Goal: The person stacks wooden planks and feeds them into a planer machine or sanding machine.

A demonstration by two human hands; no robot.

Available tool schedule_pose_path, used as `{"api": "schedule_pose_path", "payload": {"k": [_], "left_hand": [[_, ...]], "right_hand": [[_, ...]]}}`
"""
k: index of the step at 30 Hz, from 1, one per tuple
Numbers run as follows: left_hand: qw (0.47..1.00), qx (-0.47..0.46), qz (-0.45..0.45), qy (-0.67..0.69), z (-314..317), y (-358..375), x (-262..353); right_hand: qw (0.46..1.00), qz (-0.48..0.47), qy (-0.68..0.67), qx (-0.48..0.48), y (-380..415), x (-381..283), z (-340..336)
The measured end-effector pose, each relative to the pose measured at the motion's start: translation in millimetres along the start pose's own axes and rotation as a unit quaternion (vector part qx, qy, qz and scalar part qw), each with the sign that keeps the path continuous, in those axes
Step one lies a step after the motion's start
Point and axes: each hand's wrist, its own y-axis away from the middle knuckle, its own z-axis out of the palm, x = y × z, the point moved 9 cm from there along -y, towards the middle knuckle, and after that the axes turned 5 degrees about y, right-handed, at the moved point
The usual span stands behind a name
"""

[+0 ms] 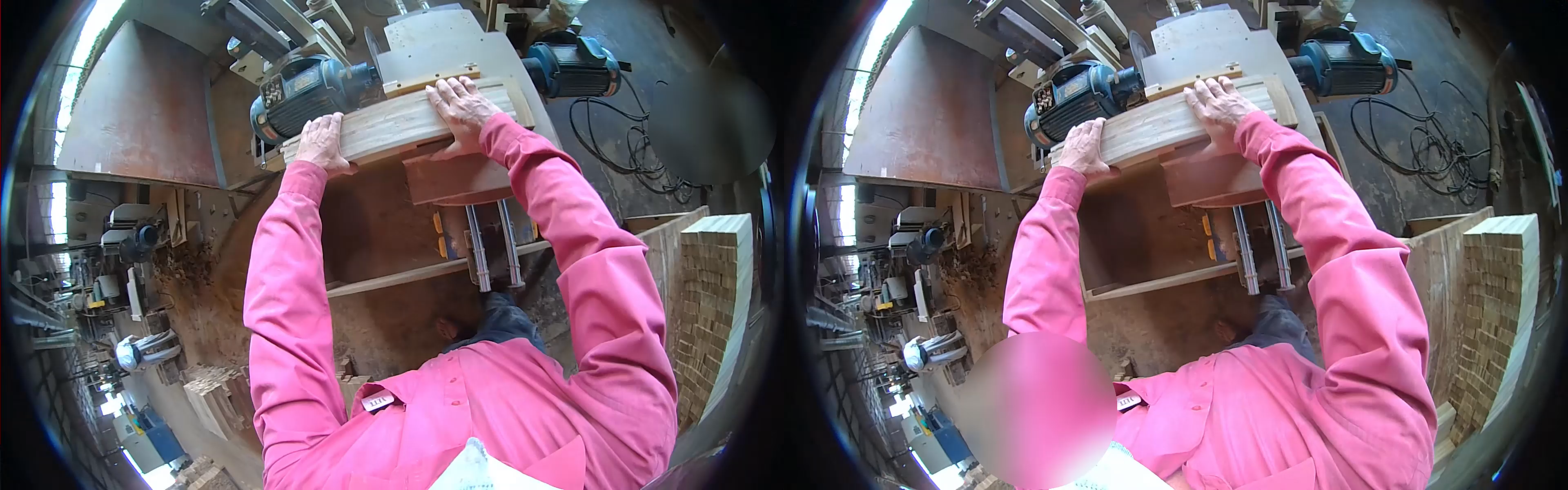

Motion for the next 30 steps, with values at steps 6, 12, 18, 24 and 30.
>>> {"api": "schedule_pose_path", "payload": {"k": [6,12,18,24,30], "left_hand": [[0.999,0.005,-0.026,-0.031,-18.6,-97.9,-47.0],[1.000,0.016,-0.015,0.015,-23.6,-161.1,-77.7],[0.997,0.048,-0.005,0.053,-26.8,-164.1,-81.3],[0.999,-0.008,-0.019,0.037,-29.3,-161.2,-74.3],[0.999,0.003,-0.030,0.035,-31.1,-133.1,-65.0]], "right_hand": [[1.000,0.009,-0.016,0.007,-91.0,66.6,32.0],[0.999,-0.006,-0.045,-0.029,-158.1,115.2,53.0],[0.998,-0.004,-0.058,-0.010,-161.9,122.4,52.6],[0.998,-0.001,-0.069,-0.002,-159.8,115.5,54.3],[0.999,0.007,-0.035,0.002,-140.7,97.9,48.4]]}}
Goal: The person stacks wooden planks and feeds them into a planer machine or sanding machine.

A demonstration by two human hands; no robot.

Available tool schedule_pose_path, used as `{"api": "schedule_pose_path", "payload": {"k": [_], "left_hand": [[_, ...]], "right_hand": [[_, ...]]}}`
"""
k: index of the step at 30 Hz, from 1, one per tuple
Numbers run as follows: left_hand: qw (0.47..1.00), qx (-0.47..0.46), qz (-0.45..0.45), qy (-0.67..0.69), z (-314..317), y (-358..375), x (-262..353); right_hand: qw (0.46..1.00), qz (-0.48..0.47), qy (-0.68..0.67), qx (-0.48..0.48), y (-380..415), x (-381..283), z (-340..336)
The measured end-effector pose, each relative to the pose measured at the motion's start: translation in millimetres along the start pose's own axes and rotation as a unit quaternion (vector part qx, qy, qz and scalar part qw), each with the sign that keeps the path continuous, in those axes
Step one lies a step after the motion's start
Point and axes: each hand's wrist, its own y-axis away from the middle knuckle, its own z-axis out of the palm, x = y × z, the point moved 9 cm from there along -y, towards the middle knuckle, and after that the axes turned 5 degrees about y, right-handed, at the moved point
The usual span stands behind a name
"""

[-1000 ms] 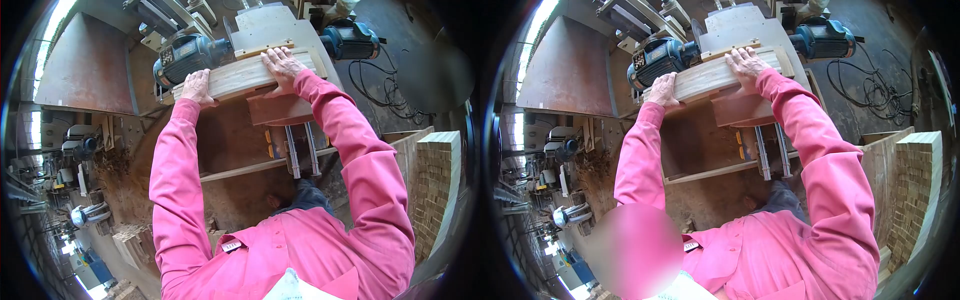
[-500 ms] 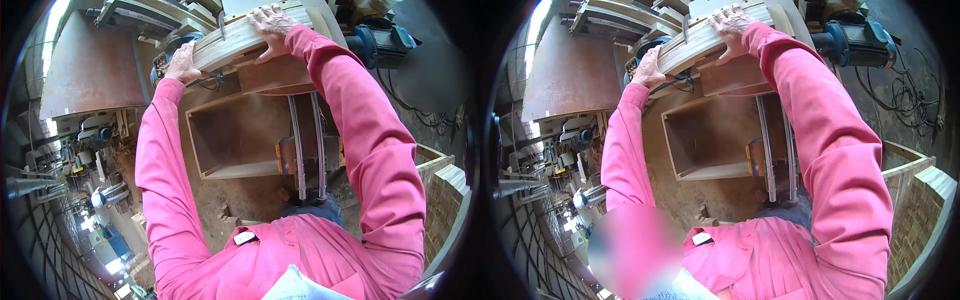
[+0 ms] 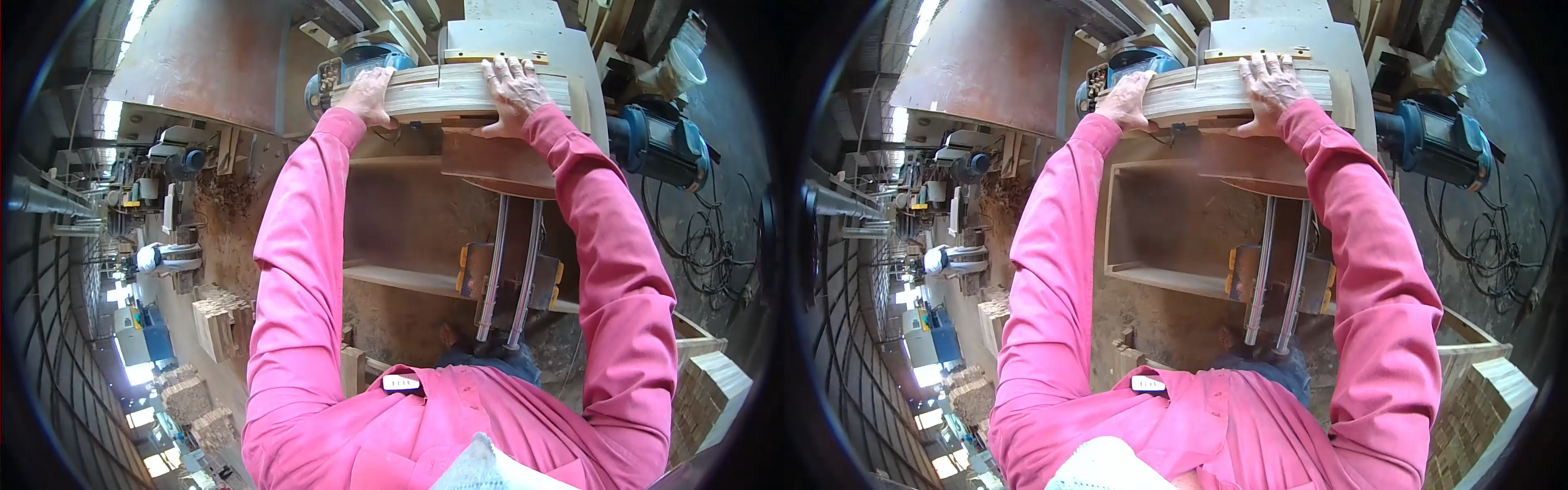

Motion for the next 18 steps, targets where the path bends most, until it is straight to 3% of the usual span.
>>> {"api": "schedule_pose_path", "payload": {"k": [18], "left_hand": [[1.000,-0.002,0.027,0.013,21.9,109.4,38.5]], "right_hand": [[1.000,-0.002,0.001,-0.006,98.6,-74.7,-29.3]]}}
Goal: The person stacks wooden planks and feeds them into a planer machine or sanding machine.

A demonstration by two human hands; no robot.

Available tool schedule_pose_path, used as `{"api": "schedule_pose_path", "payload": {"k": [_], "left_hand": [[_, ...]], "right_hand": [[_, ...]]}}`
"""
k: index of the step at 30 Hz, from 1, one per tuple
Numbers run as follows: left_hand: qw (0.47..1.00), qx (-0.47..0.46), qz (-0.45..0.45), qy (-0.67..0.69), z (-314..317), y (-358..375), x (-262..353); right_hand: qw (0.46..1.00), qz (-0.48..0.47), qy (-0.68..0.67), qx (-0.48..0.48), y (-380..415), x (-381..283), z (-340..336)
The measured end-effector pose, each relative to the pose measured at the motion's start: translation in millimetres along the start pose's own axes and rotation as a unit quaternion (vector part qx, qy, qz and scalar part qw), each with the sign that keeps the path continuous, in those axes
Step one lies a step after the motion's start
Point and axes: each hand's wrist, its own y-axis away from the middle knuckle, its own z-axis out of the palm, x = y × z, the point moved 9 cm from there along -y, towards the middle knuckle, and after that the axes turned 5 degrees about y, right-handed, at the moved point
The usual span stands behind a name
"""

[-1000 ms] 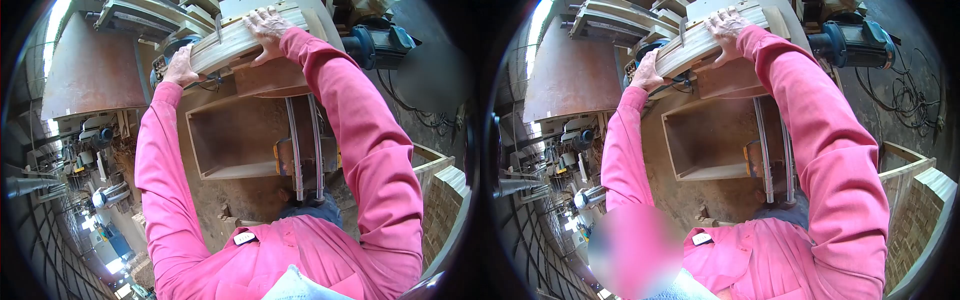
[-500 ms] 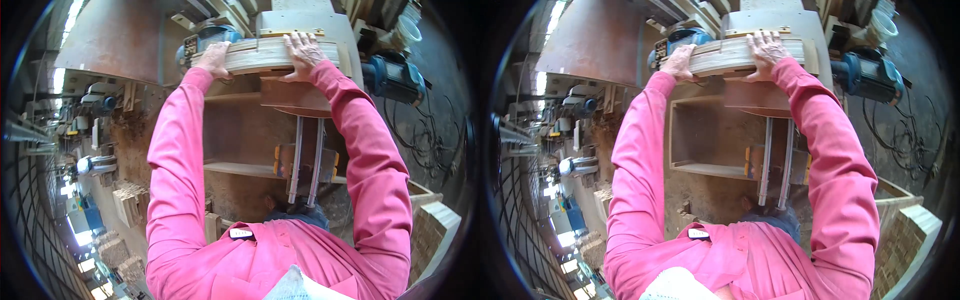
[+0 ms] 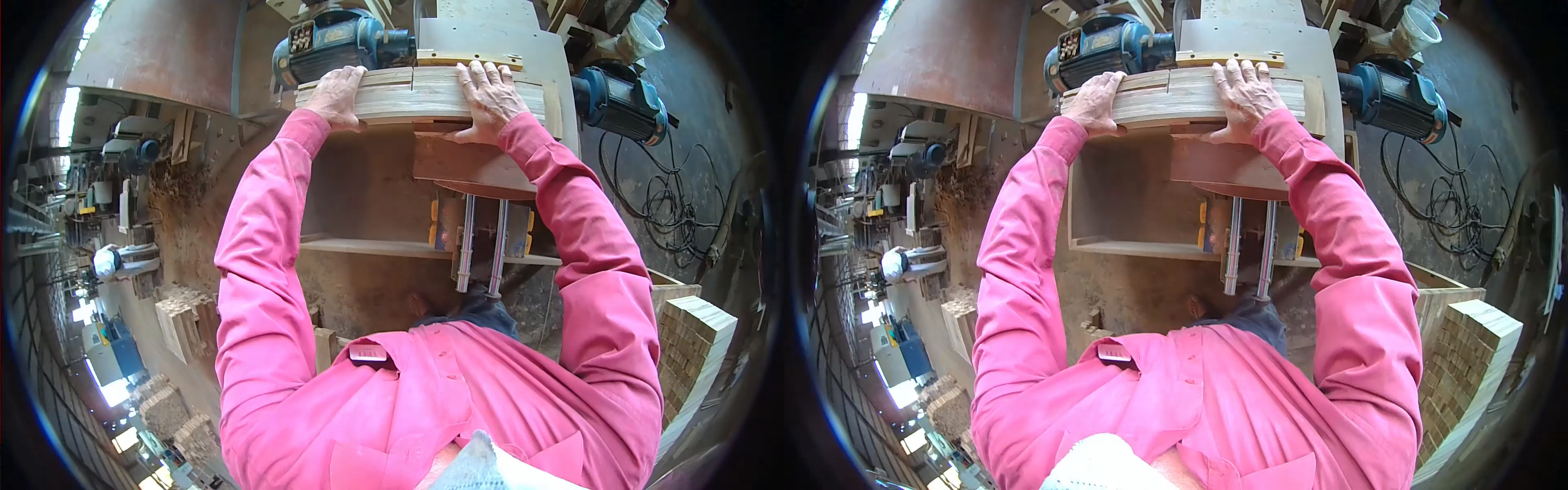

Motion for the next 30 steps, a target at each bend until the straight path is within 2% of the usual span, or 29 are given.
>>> {"api": "schedule_pose_path", "payload": {"k": [7,15,17,30], "left_hand": [[1.000,0.010,-0.005,0.008,7.0,57.8,26.4],[1.000,-0.010,-0.016,0.005,12.6,116.9,54.9],[1.000,-0.011,-0.015,0.004,12.7,134.1,60.9],[1.000,-0.007,-0.015,0.016,12.6,170.5,81.2]], "right_hand": [[0.999,-0.006,-0.015,0.030,51.7,-36.9,-20.6],[1.000,-0.018,-0.005,0.005,98.0,-82.4,-42.7],[1.000,0.005,0.014,-0.018,110.6,-88.9,-44.2],[1.000,-0.003,0.007,-0.017,141.0,-111.9,-59.1]]}}
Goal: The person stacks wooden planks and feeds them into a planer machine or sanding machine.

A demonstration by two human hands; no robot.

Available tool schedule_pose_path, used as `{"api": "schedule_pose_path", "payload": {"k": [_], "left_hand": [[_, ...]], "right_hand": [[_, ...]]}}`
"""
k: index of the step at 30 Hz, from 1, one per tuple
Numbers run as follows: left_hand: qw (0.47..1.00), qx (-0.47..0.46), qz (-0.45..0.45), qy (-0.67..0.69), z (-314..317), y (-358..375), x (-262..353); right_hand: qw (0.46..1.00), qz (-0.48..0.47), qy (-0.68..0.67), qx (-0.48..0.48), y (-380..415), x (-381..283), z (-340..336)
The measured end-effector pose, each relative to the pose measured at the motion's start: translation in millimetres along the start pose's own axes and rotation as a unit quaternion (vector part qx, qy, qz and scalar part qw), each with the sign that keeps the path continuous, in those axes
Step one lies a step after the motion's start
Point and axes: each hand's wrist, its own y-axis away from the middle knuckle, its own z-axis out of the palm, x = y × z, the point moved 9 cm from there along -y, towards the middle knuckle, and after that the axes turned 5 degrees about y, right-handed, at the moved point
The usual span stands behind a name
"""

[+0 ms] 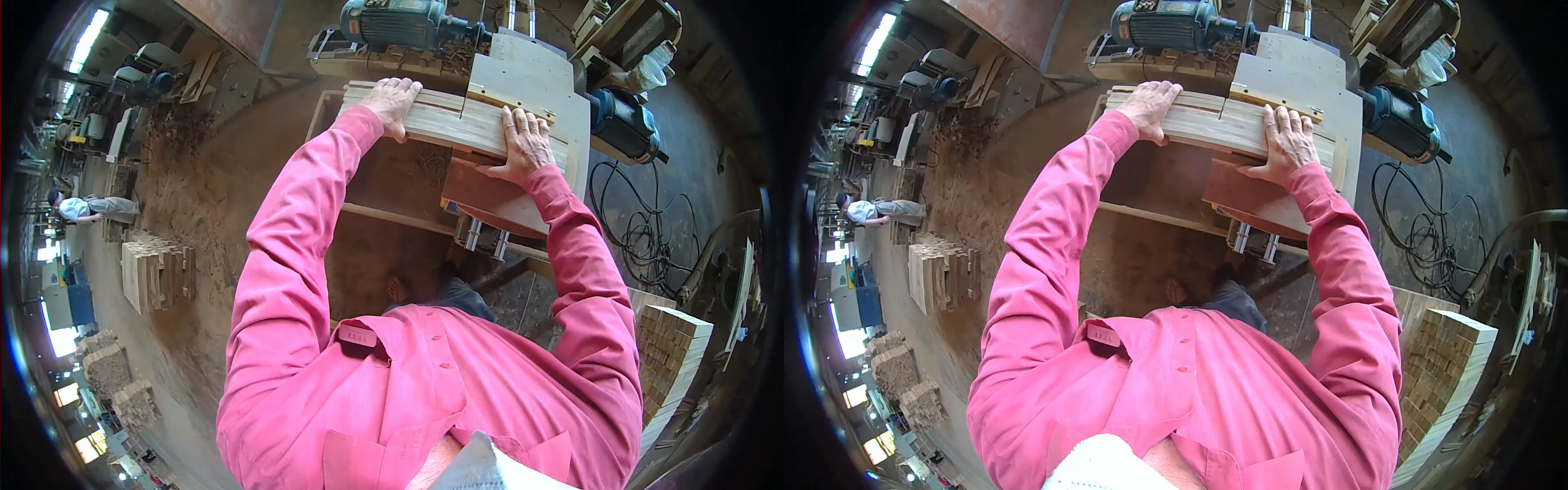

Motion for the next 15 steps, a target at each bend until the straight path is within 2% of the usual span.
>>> {"api": "schedule_pose_path", "payload": {"k": [3,5,10,11,13,15], "left_hand": [[1.000,-0.002,0.006,0.011,1.0,-0.8,1.5],[1.000,-0.020,-0.003,-0.010,4.0,-5.3,3.2],[0.999,0.025,0.024,-0.007,6.5,-3.4,3.0],[0.999,0.019,0.028,-0.007,7.1,-3.8,5.1],[1.000,0.020,0.020,0.001,5.5,-2.6,5.3],[1.000,0.010,0.020,0.017,6.3,-1.9,7.3]], "right_hand": [[1.000,0.013,-0.011,-0.019,-0.2,4.9,5.2],[1.000,-0.002,-0.024,0.016,2.4,6.8,10.8],[0.998,-0.010,-0.044,0.035,2.8,13.3,9.0],[0.998,-0.005,-0.048,0.032,-0.6,18.6,6.1],[0.993,-0.016,-0.110,-0.034,-9.6,24.9,10.9],[0.994,-0.020,-0.109,-0.015,-16.7,32.4,13.7]]}}
